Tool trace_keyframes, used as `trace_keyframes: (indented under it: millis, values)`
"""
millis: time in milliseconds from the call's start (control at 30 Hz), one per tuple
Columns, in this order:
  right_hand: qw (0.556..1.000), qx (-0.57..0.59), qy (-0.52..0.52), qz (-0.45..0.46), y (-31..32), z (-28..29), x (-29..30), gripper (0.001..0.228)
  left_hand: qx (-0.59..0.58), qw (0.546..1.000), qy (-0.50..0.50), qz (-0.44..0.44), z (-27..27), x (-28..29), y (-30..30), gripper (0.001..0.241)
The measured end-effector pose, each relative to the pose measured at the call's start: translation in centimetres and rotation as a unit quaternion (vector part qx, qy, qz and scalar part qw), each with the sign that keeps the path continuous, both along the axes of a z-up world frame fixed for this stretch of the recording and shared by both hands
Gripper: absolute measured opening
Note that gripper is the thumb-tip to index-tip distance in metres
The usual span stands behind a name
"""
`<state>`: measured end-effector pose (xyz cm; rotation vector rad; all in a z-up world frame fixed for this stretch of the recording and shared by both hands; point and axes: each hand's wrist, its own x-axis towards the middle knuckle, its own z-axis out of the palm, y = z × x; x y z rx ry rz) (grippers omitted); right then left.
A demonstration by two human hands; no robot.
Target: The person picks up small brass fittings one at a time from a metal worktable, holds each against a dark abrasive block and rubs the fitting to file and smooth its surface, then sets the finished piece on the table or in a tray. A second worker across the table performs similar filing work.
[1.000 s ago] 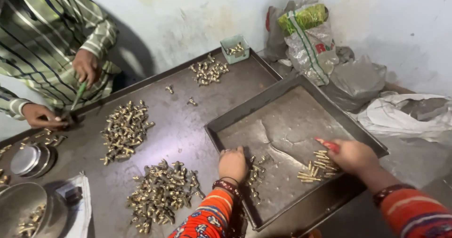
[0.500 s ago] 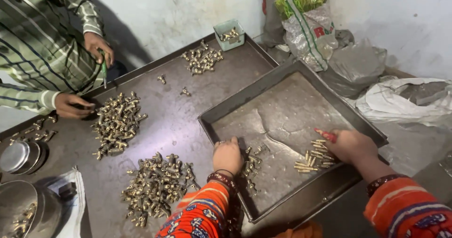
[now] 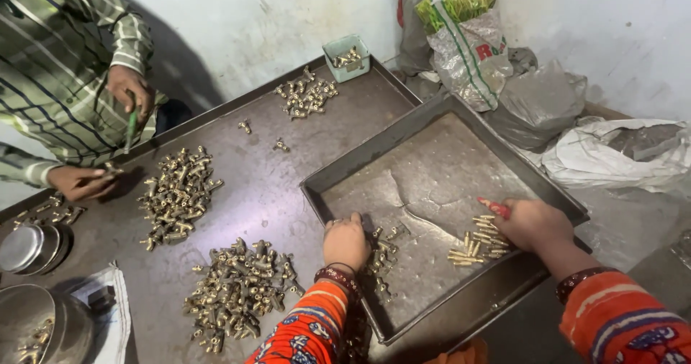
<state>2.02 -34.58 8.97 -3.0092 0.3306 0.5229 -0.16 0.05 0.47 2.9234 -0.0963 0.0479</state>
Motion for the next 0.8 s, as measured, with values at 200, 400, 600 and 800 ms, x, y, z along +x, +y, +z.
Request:
trace_keyframes:
  millis: [200,400,600,800]
  values:
    - [0.999,0.008,0.020,-0.027,0.38,0.64,-0.02,0.049,0.003,1.000,0.003,-0.002,0.29,-0.09,-0.12,0.030]
    - [1.000,0.005,0.013,-0.021,0.63,1.06,-0.39,0.047,-0.007,1.000,-0.016,-0.003,-0.11,-0.05,0.11,0.032]
    - [1.000,0.011,0.006,-0.022,0.51,0.94,-0.38,0.045,-0.024,0.999,-0.022,0.005,0.09,-0.09,0.13,0.036]
    - [1.000,0.013,0.000,-0.017,0.14,0.26,-0.09,0.044,-0.080,0.995,-0.045,0.027,0.61,-0.56,0.27,0.043]
